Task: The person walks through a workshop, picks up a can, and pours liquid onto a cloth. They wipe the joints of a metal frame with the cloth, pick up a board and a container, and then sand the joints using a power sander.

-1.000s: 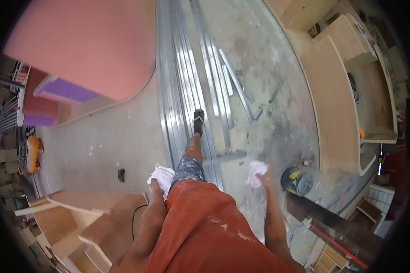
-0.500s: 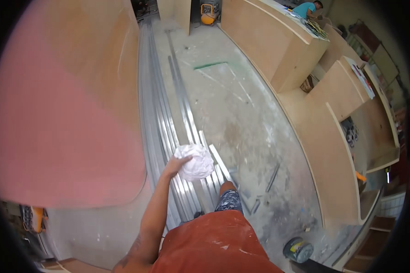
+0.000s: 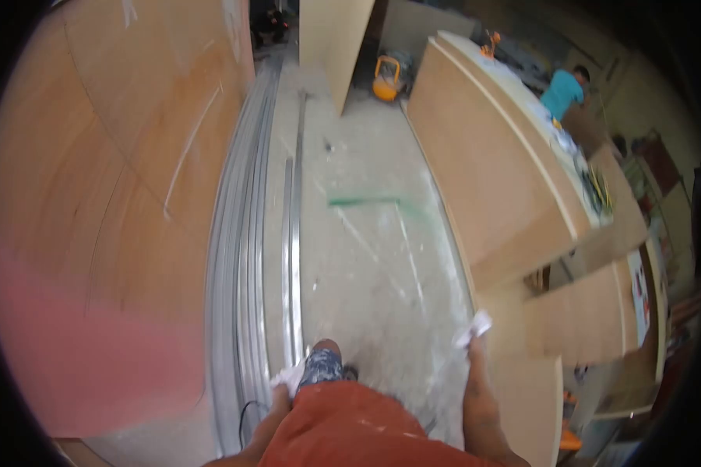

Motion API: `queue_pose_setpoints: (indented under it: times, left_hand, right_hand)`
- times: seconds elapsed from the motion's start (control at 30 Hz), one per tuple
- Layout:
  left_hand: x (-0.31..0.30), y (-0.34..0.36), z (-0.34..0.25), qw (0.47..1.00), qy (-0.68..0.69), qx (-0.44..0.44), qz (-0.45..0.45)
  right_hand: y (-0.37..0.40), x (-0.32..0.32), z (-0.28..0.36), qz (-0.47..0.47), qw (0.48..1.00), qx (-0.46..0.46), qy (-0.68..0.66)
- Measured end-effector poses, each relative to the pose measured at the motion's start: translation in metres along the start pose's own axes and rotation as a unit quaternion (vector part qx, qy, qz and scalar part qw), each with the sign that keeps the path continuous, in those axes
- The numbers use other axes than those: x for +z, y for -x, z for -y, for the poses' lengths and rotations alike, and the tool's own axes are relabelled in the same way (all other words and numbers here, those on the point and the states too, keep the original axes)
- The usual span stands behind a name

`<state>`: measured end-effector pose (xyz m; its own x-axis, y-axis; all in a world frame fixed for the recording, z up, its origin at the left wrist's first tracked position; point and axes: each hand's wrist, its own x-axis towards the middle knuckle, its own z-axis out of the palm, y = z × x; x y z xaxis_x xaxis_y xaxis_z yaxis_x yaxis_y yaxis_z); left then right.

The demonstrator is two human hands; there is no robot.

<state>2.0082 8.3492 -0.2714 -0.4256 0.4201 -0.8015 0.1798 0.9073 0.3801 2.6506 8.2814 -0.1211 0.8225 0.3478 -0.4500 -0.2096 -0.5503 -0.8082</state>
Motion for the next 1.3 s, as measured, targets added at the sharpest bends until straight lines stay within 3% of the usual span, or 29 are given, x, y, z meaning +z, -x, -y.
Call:
queue_pose_setpoints:
  times: [0.03, 0.1, 0.17, 0.2, 0.27, 0.3, 0.37, 0.43, 0.5, 0.57, 0.6, 0.67, 0.7, 0.83, 0.87, 0.9, 0.93, 0.97, 1.0, 1.03, 1.07, 1.17, 1.23, 1.27, 1.3]
  left_hand:
    - [0.016, -0.002, -0.025, 0.999, 0.024, -0.035, -0.001]
    - [0.052, -0.013, -0.069, 0.994, 0.060, -0.091, 0.000]
    - [0.090, -0.040, -0.134, 0.990, 0.081, -0.111, -0.009]
    - [0.110, -0.054, -0.170, 0.990, 0.089, -0.111, -0.017]
    - [0.152, -0.085, -0.265, 0.990, 0.111, -0.087, -0.024]
    - [0.177, -0.100, -0.323, 0.990, 0.124, -0.060, -0.020]
    - [0.225, -0.134, -0.435, 0.985, 0.162, 0.050, 0.033]
    - [0.268, -0.172, -0.565, 0.949, 0.228, 0.177, 0.128]
    - [0.274, -0.142, -0.716, 0.948, 0.104, 0.274, 0.127]
    - [0.271, -0.126, -0.854, 0.919, -0.012, 0.342, 0.196]
    - [0.276, -0.141, -0.913, 0.921, -0.011, 0.340, 0.190]
    - [0.295, -0.174, -1.011, 0.848, 0.013, 0.475, 0.237]
    - [0.303, -0.190, -1.049, 0.848, 0.019, 0.476, 0.232]
    - [0.345, -0.320, -1.093, 0.956, 0.083, 0.264, 0.101]
    - [0.350, -0.356, -1.087, 0.954, -0.076, 0.288, -0.037]
    - [0.365, -0.358, -1.090, 0.981, 0.053, 0.129, -0.136]
    - [0.347, -0.350, -1.115, 0.940, 0.293, 0.174, -0.027]
    - [0.345, -0.335, -1.138, 0.969, 0.229, 0.014, -0.093]
    - [0.367, -0.368, -1.130, 0.966, 0.176, -0.079, -0.170]
    - [0.366, -0.366, -1.155, 0.955, 0.223, -0.092, -0.172]
    - [0.378, -0.389, -1.170, 0.925, 0.265, -0.109, -0.250]
    - [0.399, -0.432, -1.272, 0.876, 0.371, -0.207, -0.228]
    - [0.393, -0.456, -1.369, 0.918, 0.283, -0.179, -0.211]
    - [0.395, -0.492, -1.411, 0.935, 0.217, -0.164, -0.229]
    - [0.393, -0.521, -1.459, 0.945, 0.149, -0.151, -0.250]
  right_hand:
    - [-0.108, 0.021, 0.063, 0.088, 0.978, -0.092, -0.164]
    - [-0.172, 0.065, 0.254, 0.054, 0.938, -0.334, -0.079]
    - [-0.211, 0.126, 0.374, 0.006, 0.972, -0.235, -0.006]
    - [-0.230, 0.164, 0.378, 0.010, 0.974, -0.227, -0.006]
    - [-0.274, 0.247, 0.403, 0.036, 0.947, -0.313, -0.070]
    - [-0.295, 0.285, 0.385, 0.065, 0.955, -0.290, -0.017]
    - [-0.313, 0.336, 0.297, 0.125, 0.957, -0.187, 0.184]
    - [-0.288, 0.348, 0.217, 0.197, 0.917, -0.062, 0.342]
    - [-0.276, 0.368, 0.196, 0.252, 0.886, 0.013, 0.389]
    - [-0.291, 0.399, 0.212, 0.279, 0.864, 0.056, 0.415]
    - [-0.308, 0.420, 0.228, 0.284, 0.855, 0.070, 0.428]
    - [-0.356, 0.464, 0.267, 0.289, 0.842, 0.085, 0.447]
    - [-0.384, 0.488, 0.290, 0.290, 0.837, 0.087, 0.456]
    - [-0.500, 0.594, 0.402, 0.296, 0.821, 0.081, 0.481]
    - [-0.537, 0.626, 0.435, 0.295, 0.819, 0.072, 0.487]
    - [-0.579, 0.661, 0.470, 0.291, 0.819, 0.051, 0.493]
    - [-0.632, 0.708, 0.508, 0.282, 0.820, 0.013, 0.498]
    - [-0.697, 0.763, 0.556, 0.263, 0.829, -0.051, 0.491]
    - [-0.762, 0.825, 0.611, 0.239, 0.844, -0.150, 0.456]
    - [-0.810, 0.898, 0.695, 0.207, 0.865, -0.316, 0.329]
    - [-0.835, 0.976, 0.812, 0.241, 0.901, -0.151, 0.328]
    - [-0.844, 1.150, 1.051, 0.307, 0.892, -0.274, 0.187]
    - [-0.795, 1.222, 1.139, 0.346, 0.879, -0.293, 0.147]
    - [-0.781, 1.252, 1.158, 0.378, 0.870, -0.297, 0.113]
    - [-0.796, 1.294, 1.155, 0.372, 0.868, -0.270, 0.187]
